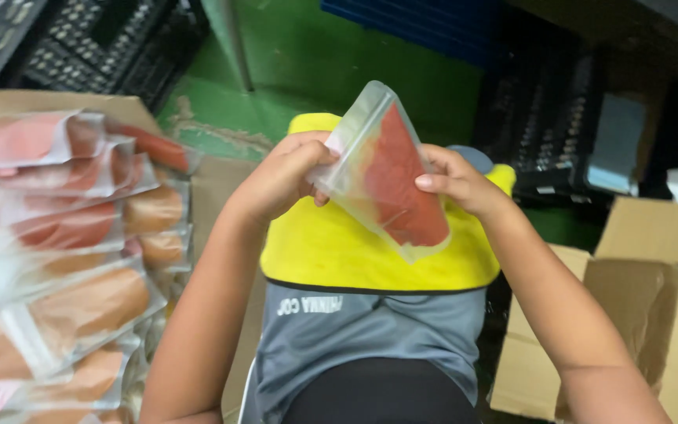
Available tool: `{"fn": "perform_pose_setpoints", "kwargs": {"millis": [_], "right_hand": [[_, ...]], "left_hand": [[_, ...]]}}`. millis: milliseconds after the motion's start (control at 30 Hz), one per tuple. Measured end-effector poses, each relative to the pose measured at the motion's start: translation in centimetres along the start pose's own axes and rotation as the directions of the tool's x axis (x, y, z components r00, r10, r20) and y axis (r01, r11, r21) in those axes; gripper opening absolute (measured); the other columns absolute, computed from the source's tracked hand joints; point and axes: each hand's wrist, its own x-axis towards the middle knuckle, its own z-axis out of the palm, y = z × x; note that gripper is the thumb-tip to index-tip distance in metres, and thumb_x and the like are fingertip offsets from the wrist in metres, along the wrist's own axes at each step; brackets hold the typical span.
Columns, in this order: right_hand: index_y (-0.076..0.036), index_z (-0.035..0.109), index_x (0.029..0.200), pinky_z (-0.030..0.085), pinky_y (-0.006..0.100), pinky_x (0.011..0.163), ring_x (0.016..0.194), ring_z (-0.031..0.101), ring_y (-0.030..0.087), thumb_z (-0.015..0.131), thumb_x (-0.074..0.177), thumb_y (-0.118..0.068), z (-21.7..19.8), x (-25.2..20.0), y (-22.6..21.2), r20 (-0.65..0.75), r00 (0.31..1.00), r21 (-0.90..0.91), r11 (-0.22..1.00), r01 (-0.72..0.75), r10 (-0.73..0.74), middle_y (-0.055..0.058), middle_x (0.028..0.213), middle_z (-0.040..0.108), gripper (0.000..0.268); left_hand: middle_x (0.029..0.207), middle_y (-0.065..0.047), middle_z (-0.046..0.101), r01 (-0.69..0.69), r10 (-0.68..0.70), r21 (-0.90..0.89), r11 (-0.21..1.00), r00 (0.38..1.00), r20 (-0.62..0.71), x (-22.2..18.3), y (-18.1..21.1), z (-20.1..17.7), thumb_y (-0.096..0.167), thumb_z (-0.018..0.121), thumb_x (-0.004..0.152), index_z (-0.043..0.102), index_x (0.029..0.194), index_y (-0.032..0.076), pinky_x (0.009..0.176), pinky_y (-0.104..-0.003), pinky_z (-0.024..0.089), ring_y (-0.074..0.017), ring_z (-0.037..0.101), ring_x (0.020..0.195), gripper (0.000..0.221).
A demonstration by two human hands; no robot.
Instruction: Sealing food pouches with a heat sealer and packing them into a cardboard box.
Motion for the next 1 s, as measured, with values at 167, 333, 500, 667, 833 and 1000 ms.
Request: {"fn": "perform_pose_setpoints", "kwargs": {"millis": [167, 333, 500, 667, 833, 1000], "right_hand": [[-0.004, 0.064, 0.130, 0.056, 0.040, 0.097, 0.112, 0.065, 0.020, 0.079, 0.079, -0.022, -4.0, -4.8, 4.3, -0.052, 0.999, 0.018, 1.000, 0.009, -0.008, 0.008, 0.124, 0.069, 0.056], [-0.004, 0.057, 0.135, 0.048, 0.037, 0.110, 0.130, 0.053, 0.018, 0.088, 0.079, -0.016, -5.8, -8.1, 4.3, -0.340, 0.923, -0.117, 0.982, 0.149, -0.180, 0.004, 0.136, 0.055, 0.065], [-0.009, 0.060, 0.138, 0.047, 0.041, 0.107, 0.132, 0.053, 0.025, 0.081, 0.091, -0.009, -9.5, -14.1, 6.0, -0.577, 0.796, -0.326, 0.945, -0.021, -0.181, 0.006, 0.140, 0.053, 0.052], [-0.003, 0.050, 0.146, 0.044, 0.062, 0.105, 0.130, 0.051, 0.047, 0.077, 0.097, -0.015, -8.6, -18.4, 8.9, -0.702, 0.712, -0.231, 0.948, -0.220, -0.007, 0.026, 0.139, 0.051, 0.058], [-0.003, 0.044, 0.152, 0.038, 0.072, 0.105, 0.139, 0.045, 0.051, 0.057, 0.105, -0.049, -6.3, -19.9, 13.1, -0.643, 0.643, 0.212, 0.904, -0.372, 0.416, 0.031, 0.149, 0.048, 0.067], [-0.002, 0.060, 0.136, 0.053, 0.052, 0.095, 0.114, 0.063, 0.035, 0.064, 0.102, -0.033, -5.8, -20.4, 16.6, -0.671, 0.631, 0.344, 0.917, -0.200, 0.390, 0.019, 0.126, 0.063, 0.046]], "left_hand": [[0.063, -0.010, 0.055, 0.058, -0.058, 0.004, 0.998, 0.981, 0.187, 3.5, -2.3, 5.9, 0.020, 0.058, 0.074, 0.070, 0.090, 0.002, 0.043, -0.031, 0.052, -0.0171, 0.054, 0.047, 0.027], [0.066, -0.002, 0.058, -0.019, 0.001, 0.065, 0.998, 0.964, 0.266, 5.5, -4.5, 9.6, 0.018, 0.062, 0.073, 0.073, 0.096, 0.007, 0.053, -0.023, 0.048, -0.0097, 0.059, 0.057, 0.027], [0.063, 0.002, 0.057, -0.105, 0.024, 0.210, 0.972, 0.934, 0.356, 3.6, -1.4, 12.5, 0.014, 0.062, 0.084, 0.070, 0.089, 0.009, 0.054, -0.019, 0.047, -0.0063, 0.057, 0.056, 0.011], [0.059, -0.001, 0.059, -0.160, 0.035, 0.363, 0.918, 0.945, 0.326, 2.2, 0.9, 14.8, 0.009, 0.064, 0.090, 0.065, 0.083, 0.009, 0.053, -0.020, 0.051, -0.0083, 0.061, 0.052, 0.007], [0.071, 0.007, 0.055, -0.256, 0.090, 0.568, 0.782, 0.949, 0.303, 4.0, -6.3, 16.0, 0.008, 0.066, 0.085, 0.068, 0.085, 0.011, 0.061, -0.022, 0.045, -0.0076, 0.052, 0.069, 0.003], [0.066, -0.004, 0.061, -0.203, -0.073, 0.760, 0.618, 0.947, 0.312, 3.6, -9.6, 19.8, 0.023, 0.073, 0.083, 0.065, 0.078, 0.011, 0.061, -0.036, 0.050, -0.0224, 0.062, 0.064, 0.016]]}}
